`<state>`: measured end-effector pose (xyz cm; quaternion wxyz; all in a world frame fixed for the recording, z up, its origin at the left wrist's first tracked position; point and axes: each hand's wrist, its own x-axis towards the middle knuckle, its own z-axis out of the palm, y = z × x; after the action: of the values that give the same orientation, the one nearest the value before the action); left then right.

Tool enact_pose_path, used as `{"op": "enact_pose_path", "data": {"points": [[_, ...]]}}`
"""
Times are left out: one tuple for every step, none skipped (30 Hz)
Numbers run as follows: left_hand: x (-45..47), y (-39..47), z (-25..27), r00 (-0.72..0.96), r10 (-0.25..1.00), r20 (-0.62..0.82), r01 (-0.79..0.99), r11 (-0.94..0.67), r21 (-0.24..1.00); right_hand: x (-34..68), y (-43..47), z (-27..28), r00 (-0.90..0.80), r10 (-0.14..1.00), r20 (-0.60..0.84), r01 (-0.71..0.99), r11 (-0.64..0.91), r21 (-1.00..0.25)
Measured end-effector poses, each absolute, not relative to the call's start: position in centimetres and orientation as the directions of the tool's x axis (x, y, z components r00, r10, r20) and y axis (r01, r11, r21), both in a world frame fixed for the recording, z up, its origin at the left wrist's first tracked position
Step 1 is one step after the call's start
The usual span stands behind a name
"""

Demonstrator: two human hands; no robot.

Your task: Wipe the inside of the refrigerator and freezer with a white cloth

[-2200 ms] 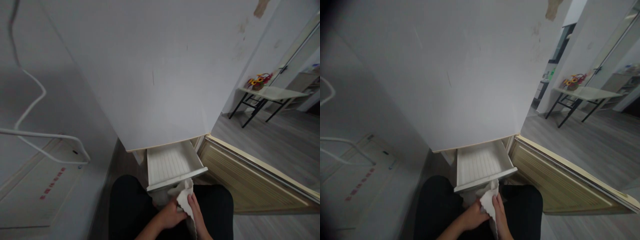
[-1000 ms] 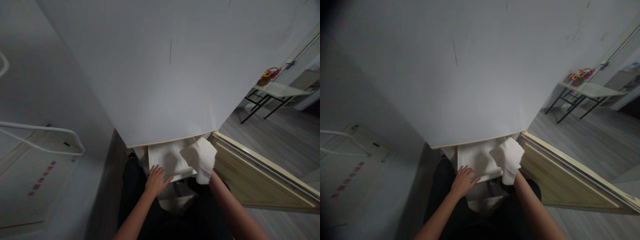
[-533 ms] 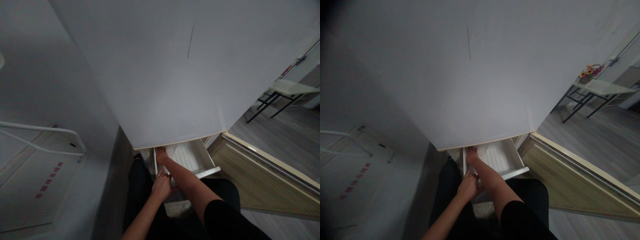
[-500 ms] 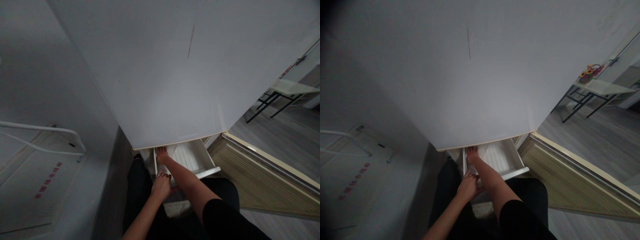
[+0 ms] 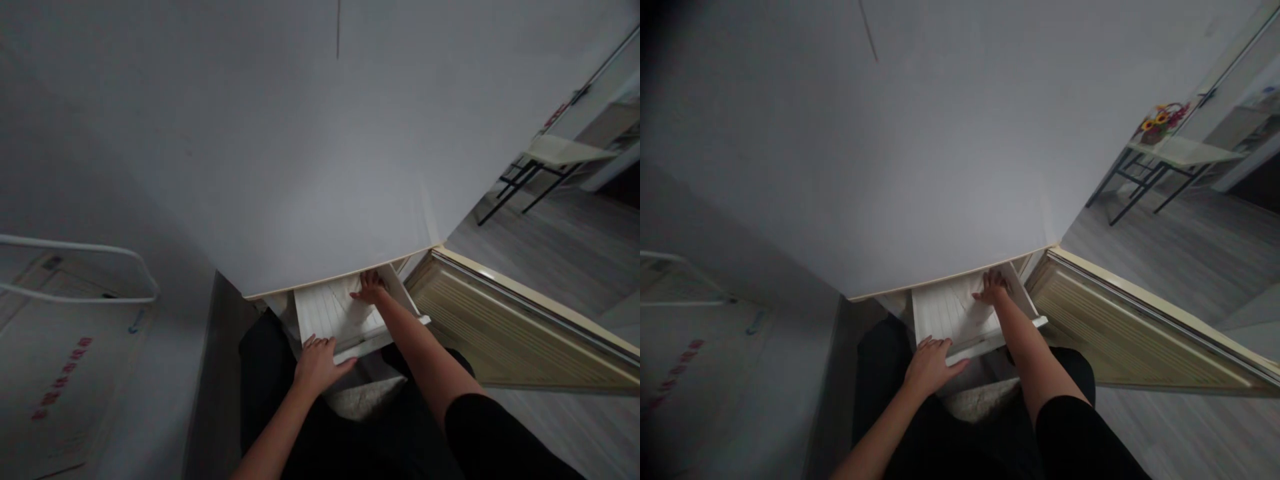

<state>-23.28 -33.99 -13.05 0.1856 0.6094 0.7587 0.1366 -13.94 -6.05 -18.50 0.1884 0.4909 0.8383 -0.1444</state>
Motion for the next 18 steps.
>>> {"op": "enact_pose_path", "data": {"points": [[-23.2, -33.9, -13.0, -0.174, 0.976, -0.128, 0.906, 0.210, 0.369, -14.7, -7.0, -18.5, -0.441, 0.756, -0.484, 0.877, 0.477, -0.054], [-23.2, -33.9, -12.9, -0.168, 0.976, -0.136, 0.921, 0.205, 0.332, -15.8, -8.1, -18.5, -0.447, 0.732, -0.513, 0.869, 0.492, -0.056], [-23.2, -33.9, -12.8, -0.165, 0.976, -0.140, 0.928, 0.202, 0.313, -17.1, -9.3, -18.5, -0.469, 0.700, -0.539, 0.851, 0.521, -0.065], [-23.2, -33.8, -12.8, -0.165, 0.976, -0.144, 0.931, 0.202, 0.303, -18.4, -10.6, -18.4, -0.506, 0.660, -0.555, 0.823, 0.563, -0.081], [-23.2, -33.8, -12.7, -0.166, 0.975, -0.147, 0.933, 0.203, 0.297, -19.9, -11.8, -18.4, -0.554, 0.616, -0.560, 0.785, 0.611, -0.104], [-23.3, -33.8, -12.7, -0.167, 0.975, -0.149, 0.934, 0.204, 0.291, -21.3, -13.0, -18.4, -0.603, 0.574, -0.554, 0.743, 0.657, -0.128], [-23.3, -33.8, -12.6, -0.169, 0.974, -0.151, 0.935, 0.207, 0.286, -22.6, -14.2, -18.5, -0.647, 0.538, -0.541, 0.702, 0.697, -0.147], [-23.3, -33.8, -12.5, -0.170, 0.973, -0.154, 0.936, 0.208, 0.283, -23.8, -15.2, -18.5, -0.679, 0.509, -0.529, 0.668, 0.727, -0.158], [-23.4, -33.9, -12.5, -0.171, 0.973, -0.157, 0.937, 0.210, 0.280, -24.7, -16.1, -18.6, -0.700, 0.487, -0.522, 0.642, 0.750, -0.161], [-23.4, -33.9, -12.5, -0.173, 0.972, -0.159, 0.937, 0.213, 0.278, -25.3, -16.7, -18.7, -0.713, 0.471, -0.520, 0.623, 0.766, -0.160], [-23.5, -33.9, -12.5, -0.176, 0.971, -0.162, 0.936, 0.216, 0.277, -25.6, -17.0, -18.7, -0.724, 0.455, -0.519, 0.607, 0.778, -0.164], [-23.5, -33.9, -12.5, -0.179, 0.970, -0.164, 0.936, 0.219, 0.275, -25.6, -17.1, -18.8, -0.737, 0.437, -0.516, 0.590, 0.788, -0.177], [-23.5, -33.9, -12.6, -0.182, 0.969, -0.167, 0.936, 0.222, 0.271, -25.2, -16.9, -18.7, -0.756, 0.410, -0.510, 0.568, 0.798, -0.200], [-23.5, -33.9, -12.6, -0.186, 0.968, -0.170, 0.937, 0.227, 0.266, -24.5, -16.4, -18.7, -0.775, 0.378, -0.506, 0.543, 0.808, -0.228], [-23.5, -33.9, -12.7, -0.191, 0.966, -0.172, 0.938, 0.231, 0.259, -23.7, -15.7, -18.6, -0.790, 0.349, -0.504, 0.521, 0.815, -0.253], [-23.5, -33.9, -12.7, -0.192, 0.966, -0.175, 0.939, 0.232, 0.252, -22.6, -14.7, -18.5, -0.794, 0.332, -0.510, 0.512, 0.817, -0.265], [-23.5, -33.9, -12.7, -0.194, 0.965, -0.177, 0.941, 0.234, 0.244, -21.4, -13.7, -18.4, -0.784, 0.335, -0.522, 0.521, 0.812, -0.262], [-23.5, -33.9, -12.7, -0.195, 0.965, -0.176, 0.943, 0.234, 0.238, -20.0, -12.5, -18.3, -0.761, 0.361, -0.540, 0.551, 0.798, -0.244]]}}
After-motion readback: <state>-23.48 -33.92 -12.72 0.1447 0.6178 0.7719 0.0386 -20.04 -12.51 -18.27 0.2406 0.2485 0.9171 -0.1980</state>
